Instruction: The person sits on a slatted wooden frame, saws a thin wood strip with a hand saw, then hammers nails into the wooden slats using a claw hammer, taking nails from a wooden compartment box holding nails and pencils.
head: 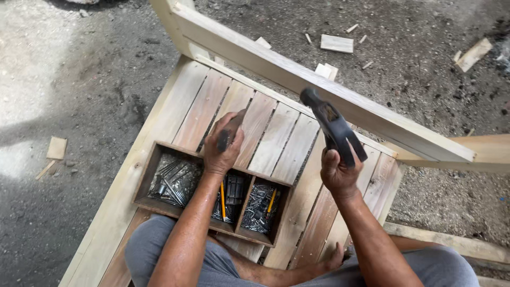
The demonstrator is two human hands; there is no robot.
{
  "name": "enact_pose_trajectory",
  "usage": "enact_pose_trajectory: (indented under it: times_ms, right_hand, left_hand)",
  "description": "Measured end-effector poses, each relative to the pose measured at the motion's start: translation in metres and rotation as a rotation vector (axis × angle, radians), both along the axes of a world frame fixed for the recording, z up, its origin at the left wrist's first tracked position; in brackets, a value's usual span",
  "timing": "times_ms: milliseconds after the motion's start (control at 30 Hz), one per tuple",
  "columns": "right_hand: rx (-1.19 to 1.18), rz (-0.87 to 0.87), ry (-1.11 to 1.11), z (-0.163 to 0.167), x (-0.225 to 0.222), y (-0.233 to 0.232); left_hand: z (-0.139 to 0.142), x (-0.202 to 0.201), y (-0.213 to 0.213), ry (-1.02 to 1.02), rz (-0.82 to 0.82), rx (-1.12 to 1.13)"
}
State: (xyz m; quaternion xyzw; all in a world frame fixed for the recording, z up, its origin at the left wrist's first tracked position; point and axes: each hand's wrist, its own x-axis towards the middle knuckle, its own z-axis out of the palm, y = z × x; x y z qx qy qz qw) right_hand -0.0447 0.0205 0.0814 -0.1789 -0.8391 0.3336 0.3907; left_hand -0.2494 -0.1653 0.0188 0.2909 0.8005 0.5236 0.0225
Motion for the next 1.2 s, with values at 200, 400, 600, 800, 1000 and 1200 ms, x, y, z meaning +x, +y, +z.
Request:
enact_pose_trajectory:
  times_ms: [200,400,600,800,1000,1200]
  right_hand:
    - [-0.286,-0.130,-0.761,-0.020,-0.007,0.018]
    - [-0.155,-0.034,-0.315,-0.024,-0.004,0.011]
    - [-0.259,-0.149,-0.929,-0.011,0.004,0.027]
    - [-0.125,-0.183,-0.198,-0.020,0.061,0.011]
    - [-0.340,-0.297,-0.909,-0.027,0.060,0.031]
    - [-0.029,-0.221,-0.118,-0.028,0.073,0.015]
  left_hand:
    - [0.013,0.002,0.003,-0.051,-0.043,0.058]
    - [0.006,0.003,0.003,0.058,-0.011,-0.020]
    - [0.003,0.000,0.008,0.056,-0.020,-0.208]
    - [-0.003,0.006,0.001,0.174,-0.034,-0.106]
    - [0.002,0.013,0.008,0.129,-0.014,-0.077]
    - [-0.001,0.032,0.016,0.119,-0.043,0.069]
